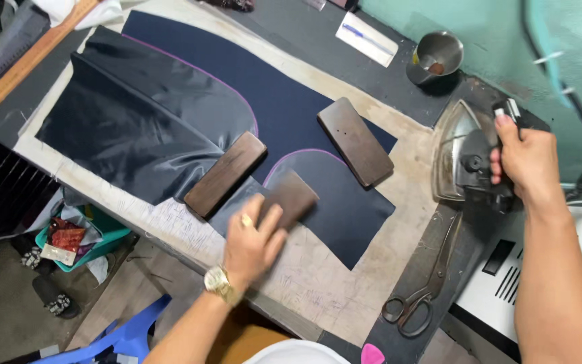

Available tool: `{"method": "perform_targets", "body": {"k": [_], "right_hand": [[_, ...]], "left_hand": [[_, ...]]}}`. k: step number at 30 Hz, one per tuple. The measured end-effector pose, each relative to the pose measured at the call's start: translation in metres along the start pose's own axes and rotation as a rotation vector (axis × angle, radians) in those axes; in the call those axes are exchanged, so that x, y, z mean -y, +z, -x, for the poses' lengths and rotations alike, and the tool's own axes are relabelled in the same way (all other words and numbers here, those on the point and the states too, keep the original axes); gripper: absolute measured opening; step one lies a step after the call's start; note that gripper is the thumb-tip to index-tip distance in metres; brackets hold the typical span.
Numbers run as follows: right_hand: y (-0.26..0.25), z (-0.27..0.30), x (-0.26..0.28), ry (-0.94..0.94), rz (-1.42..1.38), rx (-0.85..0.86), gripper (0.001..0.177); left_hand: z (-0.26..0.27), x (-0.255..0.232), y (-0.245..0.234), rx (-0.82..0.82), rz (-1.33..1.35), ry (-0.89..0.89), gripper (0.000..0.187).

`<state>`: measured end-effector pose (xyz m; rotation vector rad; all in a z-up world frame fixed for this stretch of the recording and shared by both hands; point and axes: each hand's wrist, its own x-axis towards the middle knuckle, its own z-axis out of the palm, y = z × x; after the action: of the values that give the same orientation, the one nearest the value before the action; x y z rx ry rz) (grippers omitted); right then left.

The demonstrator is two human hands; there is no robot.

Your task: The person irons pieces of dark fabric on a worktable, using a steam iron and several wooden blocks to flatten the seams and edges.

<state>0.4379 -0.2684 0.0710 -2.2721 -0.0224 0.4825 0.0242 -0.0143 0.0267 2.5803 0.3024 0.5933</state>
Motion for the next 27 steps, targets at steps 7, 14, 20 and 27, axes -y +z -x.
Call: {"method": "perform_targets", "body": {"k": [7, 14, 20, 27], "right_hand": [[0.012, 0.023, 0.020, -0.254, 0.223, -0.095, 0.027], [0.038, 0.094, -0.019, -0.943, 0.468, -0.560, 0.030], [0.080, 0.181, -0.037, -0.947, 0.238, -0.548, 0.021], [0.172, 0.258, -0.042, -0.465, 0.157, -0.530, 0.034]], "left_hand": [[-0.021, 0.018, 0.043, 0.073, -0.219, -0.084, 0.050], [-0.020, -0.003, 0.033, 0.078, -0.158, -0.149, 0.044], [-0.014, 0.094, -0.009, 0.101, -0.443, -0.368, 0.071], [-0.033, 0.154, -0.037, 0.191, -0.277, -0.171, 0.058]]}}
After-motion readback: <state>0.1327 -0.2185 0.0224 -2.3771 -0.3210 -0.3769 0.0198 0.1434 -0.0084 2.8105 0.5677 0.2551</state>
